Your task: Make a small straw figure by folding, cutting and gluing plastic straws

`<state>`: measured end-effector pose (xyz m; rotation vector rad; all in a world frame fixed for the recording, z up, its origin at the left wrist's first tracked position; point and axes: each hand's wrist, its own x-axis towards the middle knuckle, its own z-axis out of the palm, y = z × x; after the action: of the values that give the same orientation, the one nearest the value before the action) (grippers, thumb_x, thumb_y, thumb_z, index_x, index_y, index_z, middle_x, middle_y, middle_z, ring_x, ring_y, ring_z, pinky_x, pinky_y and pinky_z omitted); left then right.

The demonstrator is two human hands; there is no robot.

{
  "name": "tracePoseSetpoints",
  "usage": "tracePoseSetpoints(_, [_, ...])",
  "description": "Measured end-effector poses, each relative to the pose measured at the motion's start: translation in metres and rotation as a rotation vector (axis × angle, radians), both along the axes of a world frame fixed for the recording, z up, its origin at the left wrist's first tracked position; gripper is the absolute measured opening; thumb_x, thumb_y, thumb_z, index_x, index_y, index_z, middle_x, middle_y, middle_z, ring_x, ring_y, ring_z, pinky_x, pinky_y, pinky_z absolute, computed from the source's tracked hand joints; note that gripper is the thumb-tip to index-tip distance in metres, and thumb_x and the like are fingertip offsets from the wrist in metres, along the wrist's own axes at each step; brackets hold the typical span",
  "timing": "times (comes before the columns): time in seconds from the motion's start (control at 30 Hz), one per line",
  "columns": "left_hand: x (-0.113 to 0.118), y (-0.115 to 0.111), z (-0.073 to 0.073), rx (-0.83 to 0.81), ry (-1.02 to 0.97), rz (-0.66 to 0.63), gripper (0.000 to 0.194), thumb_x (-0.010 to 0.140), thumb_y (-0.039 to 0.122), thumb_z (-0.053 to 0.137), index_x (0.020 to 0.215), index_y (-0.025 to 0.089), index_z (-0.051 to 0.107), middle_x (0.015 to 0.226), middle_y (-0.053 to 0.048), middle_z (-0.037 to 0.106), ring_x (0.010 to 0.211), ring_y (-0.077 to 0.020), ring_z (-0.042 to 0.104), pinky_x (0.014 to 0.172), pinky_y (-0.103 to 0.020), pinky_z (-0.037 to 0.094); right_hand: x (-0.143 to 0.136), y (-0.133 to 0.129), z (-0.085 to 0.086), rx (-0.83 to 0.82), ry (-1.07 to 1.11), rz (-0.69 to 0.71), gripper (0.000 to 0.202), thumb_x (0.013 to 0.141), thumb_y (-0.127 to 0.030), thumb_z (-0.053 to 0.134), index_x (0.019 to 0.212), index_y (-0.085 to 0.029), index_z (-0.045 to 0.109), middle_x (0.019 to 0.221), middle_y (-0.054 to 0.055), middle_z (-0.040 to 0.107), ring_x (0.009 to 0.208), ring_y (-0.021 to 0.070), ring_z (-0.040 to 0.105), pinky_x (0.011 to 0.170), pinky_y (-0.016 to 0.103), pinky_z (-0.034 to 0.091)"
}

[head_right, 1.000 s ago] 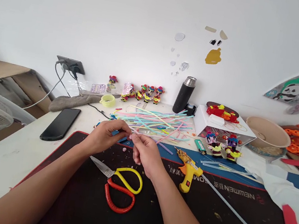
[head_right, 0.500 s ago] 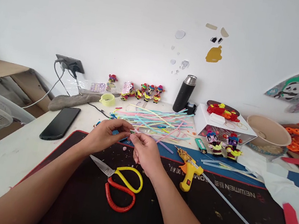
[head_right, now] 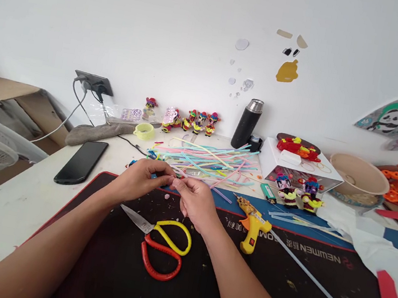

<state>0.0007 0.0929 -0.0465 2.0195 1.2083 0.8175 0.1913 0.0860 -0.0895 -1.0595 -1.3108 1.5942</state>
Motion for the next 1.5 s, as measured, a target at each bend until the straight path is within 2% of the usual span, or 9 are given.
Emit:
tracePoseSetpoints(0.17, [0.0028,-0.0005,0.0013,-0.020,-0.063,0.016,0.021,0.095,0.032,0.061,0.084,0.021,0.075,0.087,0.000,0.079,0.082,-0.0181,0.069,0.077,-0.027,0.048,-0.0020,-0.0020,0.0030,-0.009,0.093,-0.024,0.050,0.083,-0.067,0.071,0.077,-0.018,0.064,0.042,-0.011,0.035,0.031,0.0056,0.032,0.034,0.020,0.020])
tracePoseSetpoints(0.37, [0.0051,-0.0020,-0.0008,-0.026,-0.119,0.089,0.024,0.093,0.040,0.064,0.085,0.020,0.074,0.085,-0.001,0.078,0.082,-0.0189,0.069,0.076,-0.028,0.048,-0.0021,-0.0037,0.0057,-0.055,0.174,0.014,0.050,0.087,-0.067,0.068,0.075,-0.020,0.056,0.048,-0.008,0.047,0.033,0.0061,0.038,0.034,0.019,0.023])
tracePoseSetpoints(0.53, [0.0057,-0.0012,-0.0028,0.003,-0.068,0.081,0.021,0.095,0.035,0.061,0.087,0.020,0.074,0.085,0.000,0.078,0.080,-0.0177,0.069,0.074,-0.027,0.047,-0.0021,-0.0017,0.0042,-0.049,0.122,0.005,0.045,0.083,-0.062,0.074,0.083,-0.020,0.061,0.045,-0.011,0.041,0.033,0.0064,0.036,0.034,0.019,0.021])
tracePoseSetpoints(0.73, [0.0018,-0.0005,0.0022,-0.001,-0.048,0.031,0.021,0.095,0.034,0.062,0.084,0.021,0.075,0.085,0.001,0.078,0.081,-0.0172,0.068,0.075,-0.026,0.047,-0.0022,-0.0016,0.0031,0.001,0.065,-0.009,0.046,0.085,-0.063,0.071,0.084,-0.018,0.064,0.042,-0.013,0.034,0.032,0.0061,0.032,0.036,0.021,0.018])
tracePoseSetpoints(0.9, [0.0001,-0.0013,0.0025,-0.003,-0.018,0.022,0.024,0.095,0.037,0.060,0.085,0.020,0.074,0.083,0.000,0.076,0.077,-0.0170,0.065,0.072,-0.026,0.046,-0.0018,-0.0022,0.0041,0.006,0.066,-0.003,0.044,0.083,-0.061,0.074,0.080,-0.018,0.065,0.043,-0.012,0.034,0.033,0.0064,0.031,0.035,0.022,0.018])
tracePoseSetpoints(1.07, [0.0021,-0.0027,0.0042,-0.034,-0.013,0.003,0.027,0.095,0.039,0.058,0.084,0.020,0.073,0.082,-0.001,0.076,0.077,-0.0176,0.065,0.071,-0.027,0.047,-0.0028,-0.0027,0.0029,-0.005,0.096,-0.025,0.046,0.088,-0.062,0.068,0.075,-0.019,0.061,0.042,-0.012,0.033,0.031,0.0063,0.030,0.035,0.022,0.018])
tracePoseSetpoints(1.3, [0.0032,-0.0027,0.0031,-0.001,-0.040,0.078,0.029,0.095,0.045,0.062,0.084,0.020,0.071,0.082,-0.001,0.075,0.078,-0.0183,0.065,0.071,-0.027,0.048,-0.0034,-0.0052,0.0047,-0.028,0.149,0.011,0.050,0.088,-0.066,0.067,0.073,-0.021,0.053,0.049,-0.008,0.047,0.033,0.0063,0.038,0.035,0.020,0.023])
tracePoseSetpoints(1.5, [-0.0003,-0.0017,0.0030,-0.042,-0.034,0.015,0.022,0.095,0.038,0.060,0.088,0.020,0.073,0.085,-0.001,0.076,0.080,-0.0180,0.066,0.072,-0.026,0.048,-0.0031,-0.0042,0.0061,-0.020,0.087,-0.009,0.045,0.085,-0.062,0.072,0.078,-0.020,0.059,0.044,-0.012,0.037,0.033,0.0064,0.034,0.036,0.021,0.021])
